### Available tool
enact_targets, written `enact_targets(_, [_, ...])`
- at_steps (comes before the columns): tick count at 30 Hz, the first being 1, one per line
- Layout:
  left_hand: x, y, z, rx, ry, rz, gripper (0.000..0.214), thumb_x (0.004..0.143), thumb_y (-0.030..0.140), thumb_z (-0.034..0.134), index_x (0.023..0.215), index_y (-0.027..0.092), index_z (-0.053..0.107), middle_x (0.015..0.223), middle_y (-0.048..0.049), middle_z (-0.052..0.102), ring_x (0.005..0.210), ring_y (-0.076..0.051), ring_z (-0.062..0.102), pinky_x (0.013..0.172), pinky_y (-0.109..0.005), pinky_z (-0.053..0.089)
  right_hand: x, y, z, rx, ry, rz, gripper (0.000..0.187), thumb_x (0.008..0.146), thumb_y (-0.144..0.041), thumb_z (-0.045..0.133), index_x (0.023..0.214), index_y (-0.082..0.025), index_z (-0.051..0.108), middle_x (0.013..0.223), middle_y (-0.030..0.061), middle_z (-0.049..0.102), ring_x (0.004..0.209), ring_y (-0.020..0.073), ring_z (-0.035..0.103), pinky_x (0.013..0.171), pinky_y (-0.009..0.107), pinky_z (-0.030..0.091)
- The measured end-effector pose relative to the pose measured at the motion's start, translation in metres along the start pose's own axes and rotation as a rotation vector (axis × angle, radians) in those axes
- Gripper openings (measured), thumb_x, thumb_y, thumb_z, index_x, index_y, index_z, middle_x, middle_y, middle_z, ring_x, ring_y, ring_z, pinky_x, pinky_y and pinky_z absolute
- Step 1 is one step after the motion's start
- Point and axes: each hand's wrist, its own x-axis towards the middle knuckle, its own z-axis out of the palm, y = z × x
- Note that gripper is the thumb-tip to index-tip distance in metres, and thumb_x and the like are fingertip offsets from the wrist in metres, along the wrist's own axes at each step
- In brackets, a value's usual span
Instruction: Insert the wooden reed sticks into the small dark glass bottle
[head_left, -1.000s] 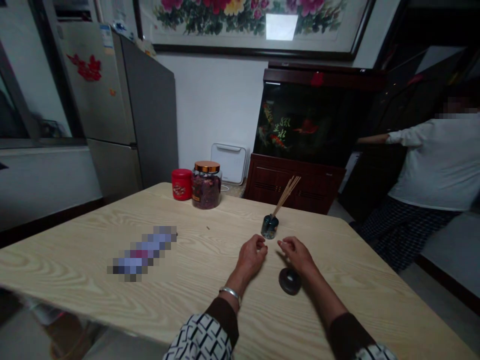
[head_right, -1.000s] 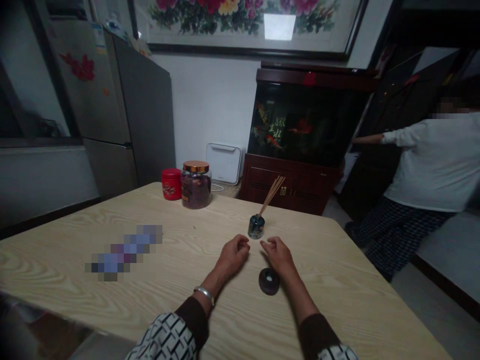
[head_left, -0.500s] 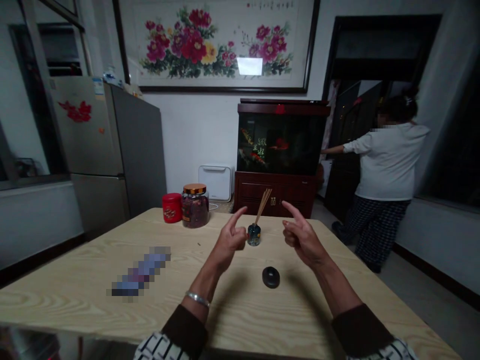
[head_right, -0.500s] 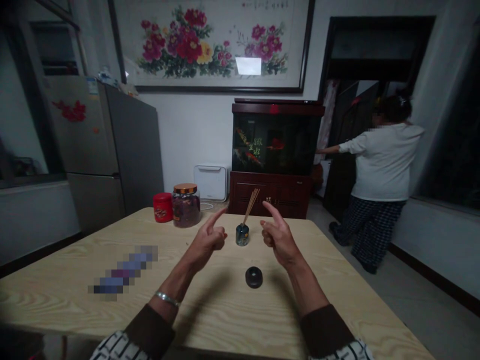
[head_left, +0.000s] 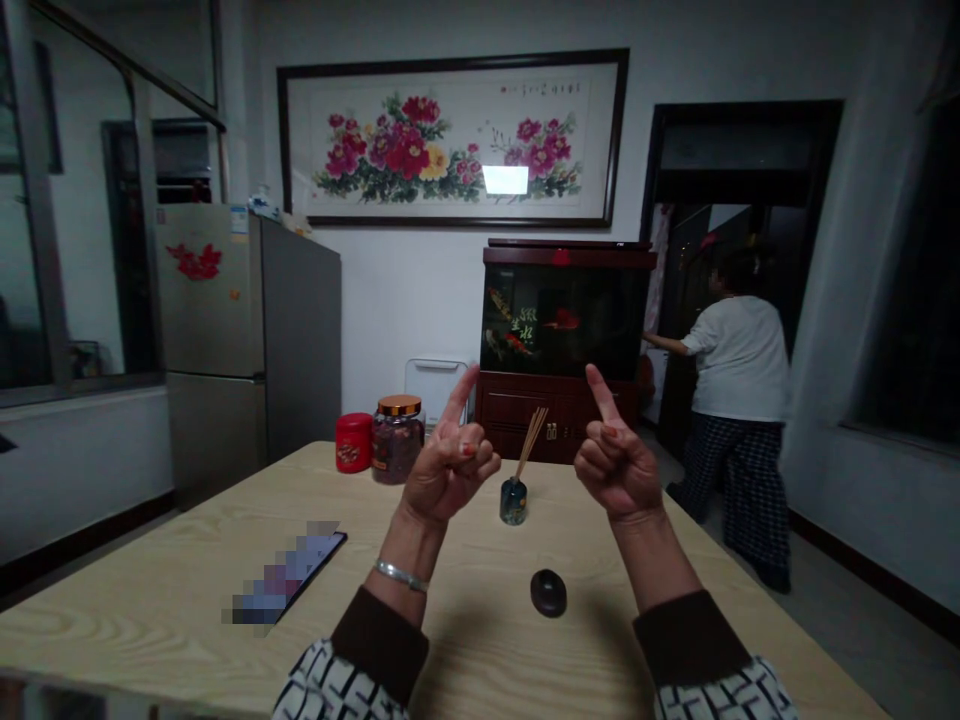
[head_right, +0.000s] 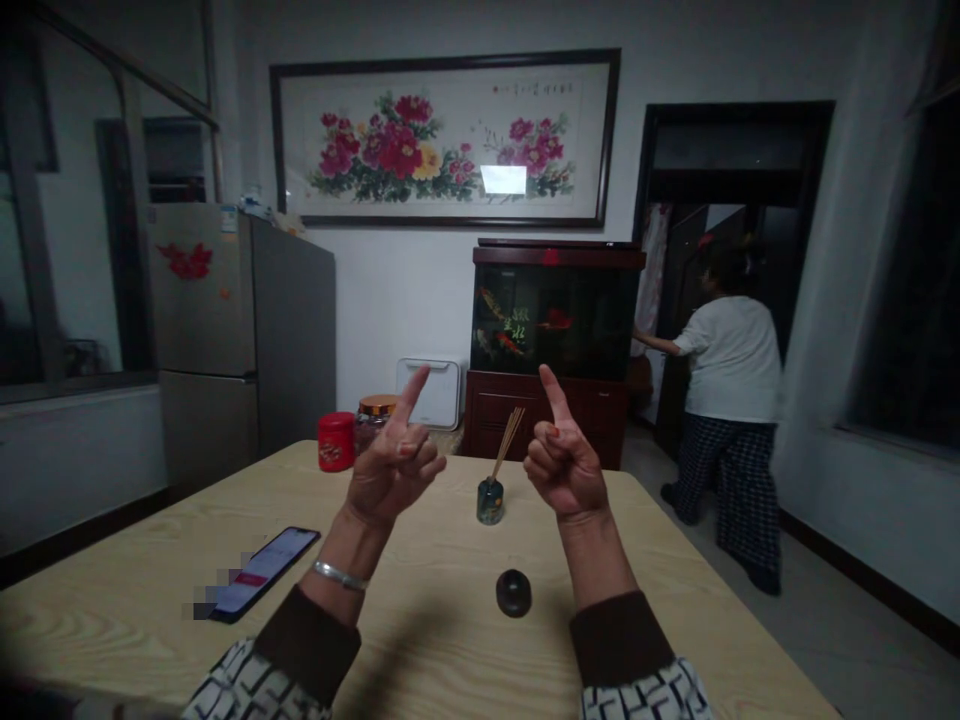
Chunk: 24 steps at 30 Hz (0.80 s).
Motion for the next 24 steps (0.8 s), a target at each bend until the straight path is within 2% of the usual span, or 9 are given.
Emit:
enact_targets(4, [-0.021, -0.025, -0.021, -0.089, 0.031, -0.043, 0.098, 0.068, 0.008, 0.067, 0.153, 0.030, 0.023, 0.053, 0.0127, 0.028, 0.046, -0.006, 0.011, 0.047, -0.020, 0.018, -0.022, 0.024, -0.018, 0.136, 0.008, 0.045, 0.092, 0.075, -0.013, 0.063, 0.154, -0.035, 0.021, 0.054, -0.0149, 0.021, 0.041, 0.0057, 0.001, 0.036, 0.017, 0.007])
enact_targets(7, [-0.025, -0.033, -0.029, -0.116, 0.048, -0.055, 0.098, 0.068, 0.008, 0.067, 0.153, 0.030, 0.024, 0.052, 0.0126, 0.027, 0.046, -0.006, 0.012, 0.047, -0.021, 0.018, -0.027, 0.029, -0.025, 0.155, 0.021, 0.053, 0.094, 0.073, -0.013, 0.063, 0.154, -0.035, 0.020, 0.054, -0.0151, 0.020, 0.041, 0.0053, 0.000, 0.036, 0.017, 0.004])
enact_targets(13, [-0.024, -0.041, -0.037, -0.135, 0.076, -0.068, 0.099, 0.067, 0.007, 0.069, 0.153, 0.031, 0.026, 0.053, 0.0124, 0.028, 0.045, -0.006, 0.016, 0.047, -0.021, 0.018, -0.028, 0.033, -0.033, 0.140, 0.056, 0.080, 0.088, 0.073, -0.013, 0.063, 0.152, -0.034, 0.028, 0.054, -0.0148, 0.019, 0.041, 0.0053, -0.001, 0.036, 0.018, 0.002])
enact_targets(16, [-0.027, -0.049, -0.048, -0.125, 0.113, -0.097, 0.091, 0.069, 0.009, 0.069, 0.150, 0.028, 0.032, 0.054, 0.0120, 0.031, 0.045, -0.005, 0.021, 0.048, -0.020, 0.022, -0.030, 0.040, -0.044, 0.119, 0.097, 0.106, 0.081, 0.075, -0.017, 0.065, 0.149, -0.033, 0.035, 0.054, -0.0144, 0.022, 0.042, 0.0056, 0.001, 0.037, 0.018, 0.005])
enact_targets(18, [-0.029, -0.058, -0.063, -0.078, 0.183, -0.128, 0.079, 0.073, 0.013, 0.069, 0.146, 0.024, 0.041, 0.057, 0.0102, 0.038, 0.047, -0.005, 0.031, 0.052, -0.020, 0.029, -0.032, 0.050, -0.059, 0.086, 0.167, 0.138, 0.070, 0.078, -0.024, 0.067, 0.144, -0.030, 0.044, 0.054, -0.0134, 0.025, 0.042, 0.0054, 0.007, 0.037, 0.016, 0.010])
enact_targets(20, [-0.031, -0.074, -0.085, 0.037, 0.308, -0.184, 0.065, 0.076, 0.020, 0.070, 0.138, 0.020, 0.050, 0.068, 0.0048, 0.052, 0.058, -0.007, 0.046, 0.060, -0.022, 0.037, -0.033, 0.065, -0.080, -0.003, 0.279, 0.211, 0.053, 0.080, -0.032, 0.068, 0.131, -0.026, 0.057, 0.056, -0.0112, 0.033, 0.042, 0.0046, 0.019, 0.039, 0.016, 0.016])
enact_targets(22, [-0.031, -0.097, -0.113, 0.236, 0.462, -0.285, 0.057, 0.075, 0.025, 0.072, 0.129, 0.018, 0.056, 0.092, -0.0042, 0.063, 0.079, -0.013, 0.059, 0.070, -0.025, 0.042, -0.034, 0.085, -0.105, -0.194, 0.426, 0.332, 0.039, 0.078, -0.037, 0.071, 0.115, -0.023, 0.066, 0.063, -0.0066, 0.048, 0.048, 0.0049, 0.038, 0.043, 0.016, 0.026])
enact_targets(24, [-0.031, -0.126, -0.143, 0.475, 0.593, -0.402, 0.058, 0.072, 0.028, 0.074, 0.126, 0.018, 0.057, 0.114, -0.0109, 0.062, 0.100, -0.020, 0.061, 0.080, -0.030, 0.045, -0.033, 0.109, -0.131, -0.461, 0.567, 0.461, 0.037, 0.075, -0.041, 0.073, 0.107, -0.023, 0.068, 0.084, 0.0008, 0.064, 0.070, 0.0109, 0.059, 0.054, 0.020, 0.039])
